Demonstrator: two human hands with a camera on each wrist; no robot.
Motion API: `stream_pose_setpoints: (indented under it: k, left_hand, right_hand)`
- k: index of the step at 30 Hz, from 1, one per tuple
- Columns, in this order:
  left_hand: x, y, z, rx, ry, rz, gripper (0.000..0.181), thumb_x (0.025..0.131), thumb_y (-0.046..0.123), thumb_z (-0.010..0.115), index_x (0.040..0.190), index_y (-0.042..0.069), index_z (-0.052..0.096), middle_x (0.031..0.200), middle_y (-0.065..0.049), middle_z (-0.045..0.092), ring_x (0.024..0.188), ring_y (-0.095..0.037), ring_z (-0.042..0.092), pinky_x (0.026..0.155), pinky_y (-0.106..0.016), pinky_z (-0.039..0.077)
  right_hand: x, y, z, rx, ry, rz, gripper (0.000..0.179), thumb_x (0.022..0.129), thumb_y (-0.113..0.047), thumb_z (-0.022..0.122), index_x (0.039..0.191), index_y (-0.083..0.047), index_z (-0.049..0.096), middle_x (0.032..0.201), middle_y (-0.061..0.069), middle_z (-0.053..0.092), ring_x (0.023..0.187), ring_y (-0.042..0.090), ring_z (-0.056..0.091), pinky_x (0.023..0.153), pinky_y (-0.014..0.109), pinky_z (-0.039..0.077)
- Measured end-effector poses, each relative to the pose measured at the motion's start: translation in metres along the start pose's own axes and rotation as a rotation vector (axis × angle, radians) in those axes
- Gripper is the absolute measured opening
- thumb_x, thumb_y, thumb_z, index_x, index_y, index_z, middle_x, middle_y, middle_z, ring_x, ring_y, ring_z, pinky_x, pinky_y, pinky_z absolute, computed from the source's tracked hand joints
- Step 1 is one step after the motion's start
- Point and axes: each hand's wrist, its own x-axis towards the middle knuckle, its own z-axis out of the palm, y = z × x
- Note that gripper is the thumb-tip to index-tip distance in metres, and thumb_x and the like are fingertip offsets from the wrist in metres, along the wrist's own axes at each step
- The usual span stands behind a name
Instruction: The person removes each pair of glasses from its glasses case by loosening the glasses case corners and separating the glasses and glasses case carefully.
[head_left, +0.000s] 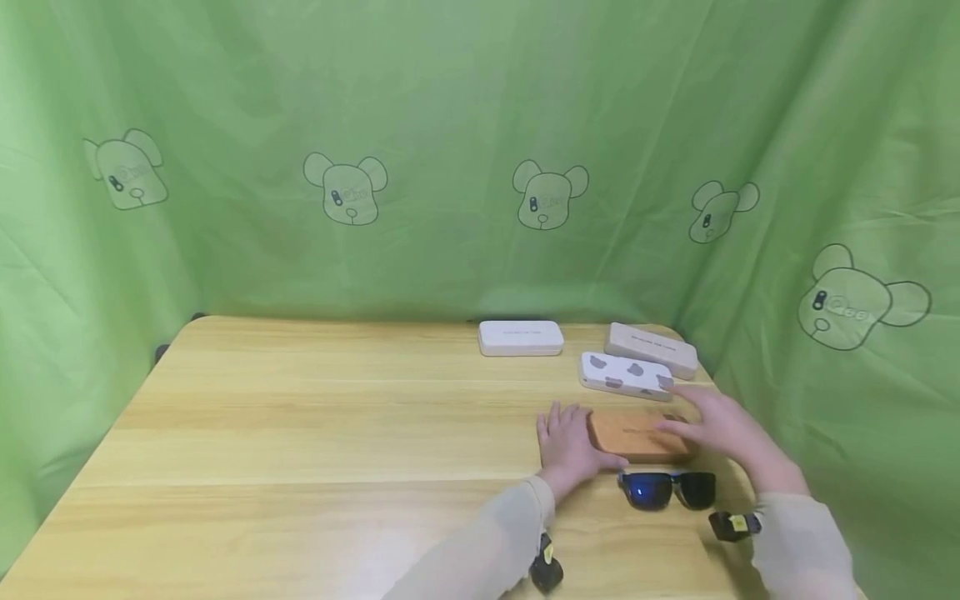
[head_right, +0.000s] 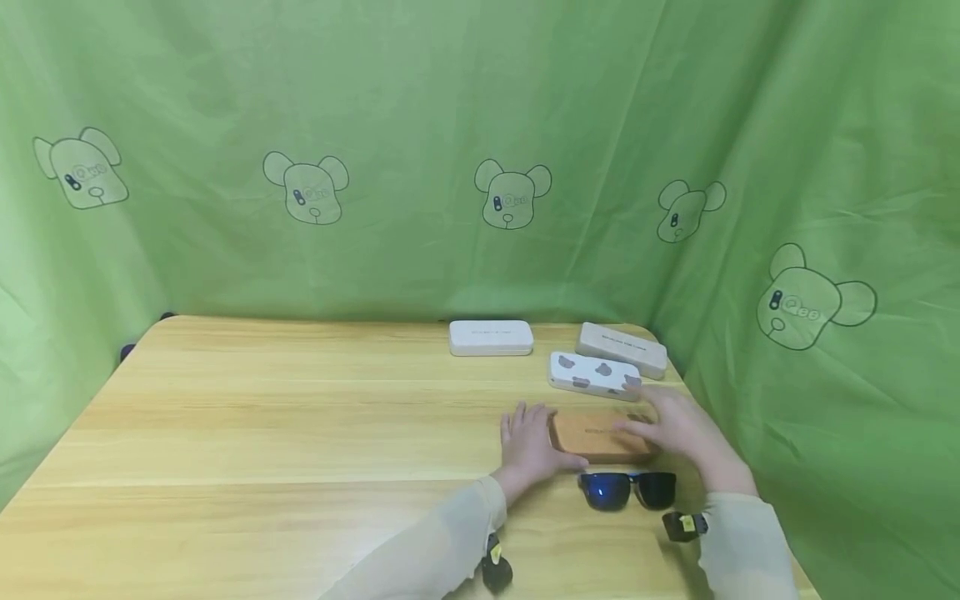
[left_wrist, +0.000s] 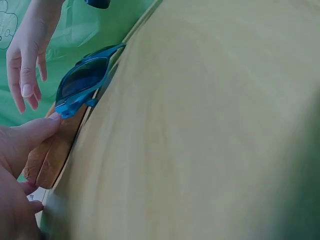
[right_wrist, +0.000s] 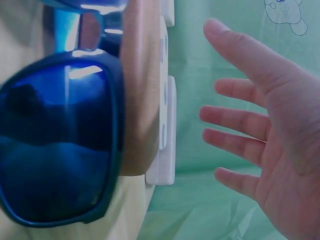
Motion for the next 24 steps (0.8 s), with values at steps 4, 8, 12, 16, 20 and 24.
stream_pose_setpoints:
  k: [4,8,12,16,20,24]
  left_hand:
    - [0.003,0.0,-0.006,-0.076,-0.043,0.002,0.097,0.058,0.063,0.084,0.139,0.025,0.048,0.146,0.007,0.05,0.147,-0.026,0.029,0.122,-0.051,0.017]
    - [0.005,0.002,-0.019,-0.117,-0.089,-0.011,0.093,0.058,0.061,0.085,0.138,0.027,0.051,0.143,0.007,0.053,0.143,-0.027,0.035,0.121,-0.052,0.019]
    - [0.009,0.004,-0.034,-0.086,-0.116,-0.026,0.085,0.057,0.064,0.083,0.132,0.031,0.058,0.132,0.011,0.062,0.129,-0.021,0.05,0.111,-0.045,0.032]
    - [0.015,0.003,-0.046,-0.091,-0.153,-0.03,0.076,0.061,0.065,0.081,0.126,0.031,0.062,0.122,0.014,0.068,0.117,-0.017,0.059,0.102,-0.04,0.037]
    - [0.025,0.002,-0.055,-0.158,-0.19,-0.025,0.071,0.066,0.06,0.08,0.126,0.026,0.063,0.125,0.011,0.067,0.117,-0.022,0.059,0.102,-0.042,0.039]
    - [0.037,0.003,-0.061,-0.174,-0.193,-0.021,0.072,0.069,0.058,0.079,0.13,0.024,0.06,0.13,0.007,0.065,0.119,-0.024,0.059,0.103,-0.043,0.042]
  right_hand:
    - [0.002,0.001,-0.007,-0.006,-0.006,-0.001,0.082,0.084,-0.056,0.068,0.14,0.0,0.047,0.142,0.032,0.045,0.125,0.056,0.044,0.101,0.072,0.034]
    - [0.006,0.003,-0.013,-0.009,0.01,-0.025,0.075,0.086,-0.052,0.068,0.141,-0.005,0.048,0.144,0.028,0.046,0.125,0.054,0.046,0.102,0.072,0.034]
    - [0.011,0.005,-0.018,-0.009,0.01,-0.03,0.076,0.086,-0.051,0.068,0.142,-0.004,0.047,0.141,0.027,0.05,0.124,0.053,0.048,0.101,0.071,0.035]
    - [0.017,0.01,-0.022,-0.002,0.004,-0.018,0.078,0.084,-0.051,0.07,0.14,-0.002,0.048,0.138,0.028,0.053,0.122,0.052,0.049,0.101,0.071,0.036]
    - [0.027,0.019,-0.024,0.008,0.005,-0.017,0.076,0.084,-0.05,0.071,0.138,-0.001,0.05,0.135,0.028,0.055,0.119,0.051,0.052,0.1,0.07,0.037]
    - [0.037,0.028,-0.024,0.007,-0.033,0.004,0.08,0.083,-0.054,0.069,0.14,-0.002,0.048,0.137,0.028,0.054,0.121,0.052,0.05,0.101,0.071,0.036]
